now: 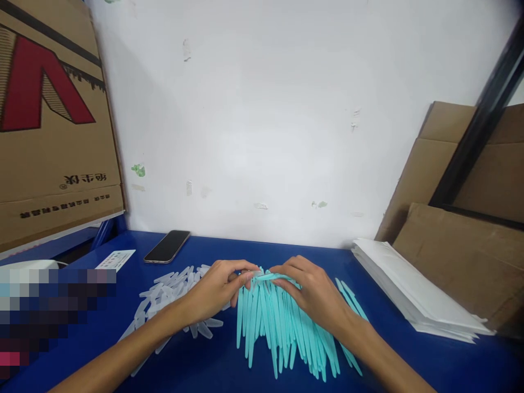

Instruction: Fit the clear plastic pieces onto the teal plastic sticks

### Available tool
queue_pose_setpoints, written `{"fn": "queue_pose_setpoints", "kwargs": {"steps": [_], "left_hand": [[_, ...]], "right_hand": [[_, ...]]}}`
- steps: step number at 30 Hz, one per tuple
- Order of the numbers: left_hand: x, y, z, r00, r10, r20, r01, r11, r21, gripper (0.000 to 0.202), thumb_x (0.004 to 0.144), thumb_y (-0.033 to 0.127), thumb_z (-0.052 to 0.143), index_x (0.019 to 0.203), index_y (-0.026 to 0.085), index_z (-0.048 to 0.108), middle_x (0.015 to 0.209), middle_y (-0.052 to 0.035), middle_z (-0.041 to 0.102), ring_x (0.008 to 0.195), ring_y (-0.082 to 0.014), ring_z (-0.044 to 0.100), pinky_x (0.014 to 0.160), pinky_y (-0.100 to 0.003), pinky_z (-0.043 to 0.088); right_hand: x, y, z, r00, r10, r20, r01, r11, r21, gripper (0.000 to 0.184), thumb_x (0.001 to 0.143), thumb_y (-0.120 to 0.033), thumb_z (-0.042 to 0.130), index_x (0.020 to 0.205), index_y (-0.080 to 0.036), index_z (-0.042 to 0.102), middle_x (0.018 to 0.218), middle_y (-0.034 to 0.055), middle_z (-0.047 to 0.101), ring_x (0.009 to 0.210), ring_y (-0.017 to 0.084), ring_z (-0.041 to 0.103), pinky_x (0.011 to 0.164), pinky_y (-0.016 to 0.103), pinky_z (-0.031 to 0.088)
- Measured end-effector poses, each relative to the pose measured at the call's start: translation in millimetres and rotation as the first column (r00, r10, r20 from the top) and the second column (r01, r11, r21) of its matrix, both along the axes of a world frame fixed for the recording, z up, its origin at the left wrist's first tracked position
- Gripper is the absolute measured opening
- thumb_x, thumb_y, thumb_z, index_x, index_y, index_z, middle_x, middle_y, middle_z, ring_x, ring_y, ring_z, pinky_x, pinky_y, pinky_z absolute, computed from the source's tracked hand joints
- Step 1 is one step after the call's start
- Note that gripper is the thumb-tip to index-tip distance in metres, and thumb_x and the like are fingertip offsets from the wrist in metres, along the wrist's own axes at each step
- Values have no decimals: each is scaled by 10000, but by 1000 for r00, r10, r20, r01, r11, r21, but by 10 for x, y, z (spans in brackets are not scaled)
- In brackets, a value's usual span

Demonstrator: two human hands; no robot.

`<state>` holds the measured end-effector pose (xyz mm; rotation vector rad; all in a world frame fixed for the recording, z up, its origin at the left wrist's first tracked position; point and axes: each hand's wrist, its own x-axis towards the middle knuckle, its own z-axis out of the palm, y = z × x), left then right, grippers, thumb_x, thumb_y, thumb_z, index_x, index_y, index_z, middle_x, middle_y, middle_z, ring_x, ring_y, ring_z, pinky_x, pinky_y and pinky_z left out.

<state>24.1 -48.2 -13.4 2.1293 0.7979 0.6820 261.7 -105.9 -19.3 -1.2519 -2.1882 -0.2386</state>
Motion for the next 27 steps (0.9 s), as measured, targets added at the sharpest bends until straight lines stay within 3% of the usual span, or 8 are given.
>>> {"fn": "queue_pose_setpoints", "kwargs": {"steps": [8, 15, 27], "left_hand": [[41, -53, 4, 999, -52, -2, 52, 999, 7, 380, 998, 458, 421, 1211, 239, 646, 850, 9, 707, 478, -82, 590, 563, -230, 481], [1, -20, 14, 1000, 8, 6, -8, 999, 32, 403, 996, 471, 404, 1216, 219, 628, 881, -15, 712, 494, -95, 589, 547, -237, 488], [3, -30, 36, 998, -32, 48, 34, 998, -50, 418, 985, 482, 424, 1255, 224, 612, 918, -25, 715, 491, -92, 585, 565, -250, 498]], "right_hand": [[-39, -23, -32, 1000, 16, -26, -15, 999, 51, 215, 971, -330, 561, 1127, -245, 682, 942, 40, 699, 850, 178, 639, 705, 296, 513], [-40, -34, 7, 999, 10, -35, -7, 998, 65, 232, 978, -363, 545, 1115, -247, 692, 928, 42, 706, 820, 170, 640, 684, 292, 515], [-38, -31, -17, 1000, 14, -27, -12, 997, 80, 233, 984, -354, 536, 1125, -241, 683, 923, 53, 704, 808, 181, 633, 682, 302, 502]]}}
